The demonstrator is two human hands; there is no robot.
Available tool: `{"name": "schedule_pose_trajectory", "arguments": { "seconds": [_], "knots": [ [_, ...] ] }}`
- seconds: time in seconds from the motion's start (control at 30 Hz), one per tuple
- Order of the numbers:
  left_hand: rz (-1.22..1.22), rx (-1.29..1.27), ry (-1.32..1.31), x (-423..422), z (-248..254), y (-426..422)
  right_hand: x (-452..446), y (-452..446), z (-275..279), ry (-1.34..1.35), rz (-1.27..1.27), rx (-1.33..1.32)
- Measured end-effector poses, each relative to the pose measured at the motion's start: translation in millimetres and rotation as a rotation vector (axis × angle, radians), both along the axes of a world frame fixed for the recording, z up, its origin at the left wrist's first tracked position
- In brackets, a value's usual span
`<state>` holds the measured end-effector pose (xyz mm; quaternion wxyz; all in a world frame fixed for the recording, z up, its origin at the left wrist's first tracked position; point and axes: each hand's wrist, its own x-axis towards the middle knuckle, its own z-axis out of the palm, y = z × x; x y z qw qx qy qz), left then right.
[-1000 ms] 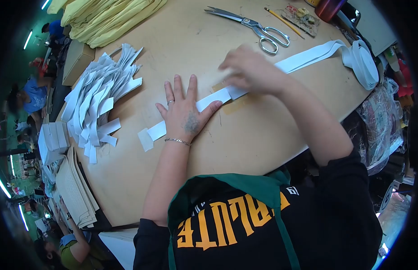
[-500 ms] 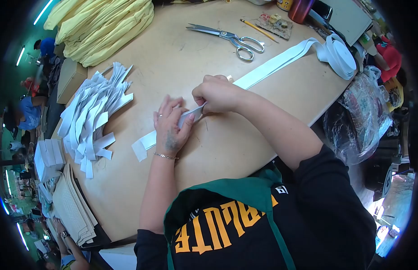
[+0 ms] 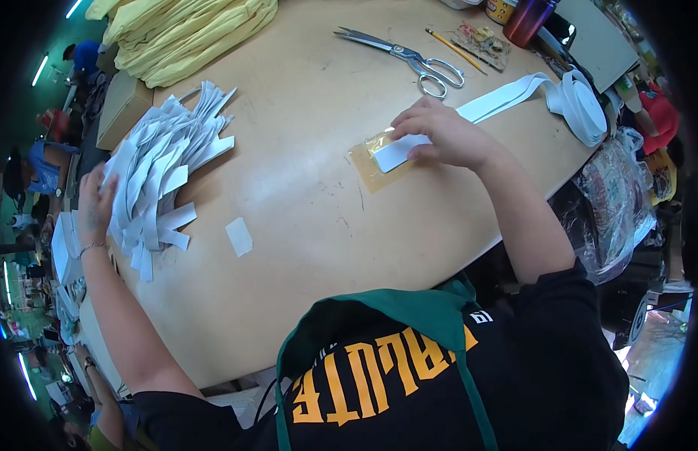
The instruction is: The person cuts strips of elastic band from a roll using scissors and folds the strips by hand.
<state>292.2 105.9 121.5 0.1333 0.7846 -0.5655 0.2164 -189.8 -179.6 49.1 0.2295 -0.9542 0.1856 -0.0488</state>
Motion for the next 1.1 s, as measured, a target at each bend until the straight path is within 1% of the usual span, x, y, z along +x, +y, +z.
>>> {"name": "schedule_pose_trajectory", "arguments": {
  "seconds": [0.1, 0.17, 0.23, 0.27, 0.3, 0.33, 0.4, 0.5, 0.6, 0.7, 0.77, 0.83, 0.9, 0.97, 1.07, 1.1],
  "knots": [
    [-0.067, -0.257, -0.374, -39, -1, -33, 5, 3, -13, -0.024, -0.029, 0.154],
    [-0.144, -0.301, 0.095, -100, -20, -58, 6, 6, -15, -0.005, -0.033, 0.101],
    [-0.272, -0.211, 0.251, -177, -50, -82, 11, 6, -14, 0.035, -0.025, 0.063],
    [-0.344, -0.125, 0.282, -208, -69, -93, 12, 6, -12, 0.066, -0.024, 0.053],
    [-0.36, -0.048, 0.403, -244, -70, -103, 13, 5, -11, 0.094, -0.025, 0.04],
    [-0.463, -0.091, 0.403, -266, -85, -115, 14, 5, -11, 0.085, -0.019, 0.024],
    [-0.403, 0.037, 0.547, -309, -94, -131, 15, 7, -11, 0.064, -0.019, -0.01],
    [-0.373, 0.063, 0.503, -345, -101, -148, 13, 10, -8, 0.086, -0.065, 0.036],
    [-0.374, 0.065, 0.475, -352, -102, -156, 10, 8, -11, 0.063, 0.001, 0.006],
    [-0.458, 0.007, 0.466, -335, -85, -134, 3, 15, 1, 0.072, 0.038, 0.099],
    [-0.404, 0.005, 0.544, -311, -69, -104, -4, 21, 16, 0.076, 0.007, 0.06],
    [-0.328, 0.021, 0.72, -275, -65, -69, -9, 22, 19, 0.084, -0.017, 0.022],
    [-0.242, 0.093, 0.651, -256, -63, -36, -17, 19, 18, 0.101, -0.031, -0.02],
    [-0.166, 0.036, 0.594, -232, -68, -11, -26, 16, 5, 0.103, -0.057, -0.103],
    [0.041, 0.078, 0.629, -192, -83, 28, -40, 4, -11, 0.058, -0.104, -0.21],
    [0.063, 0.076, 0.625, -182, -88, 40, -48, -1, -16, 0.037, -0.126, -0.24]
  ]
}}
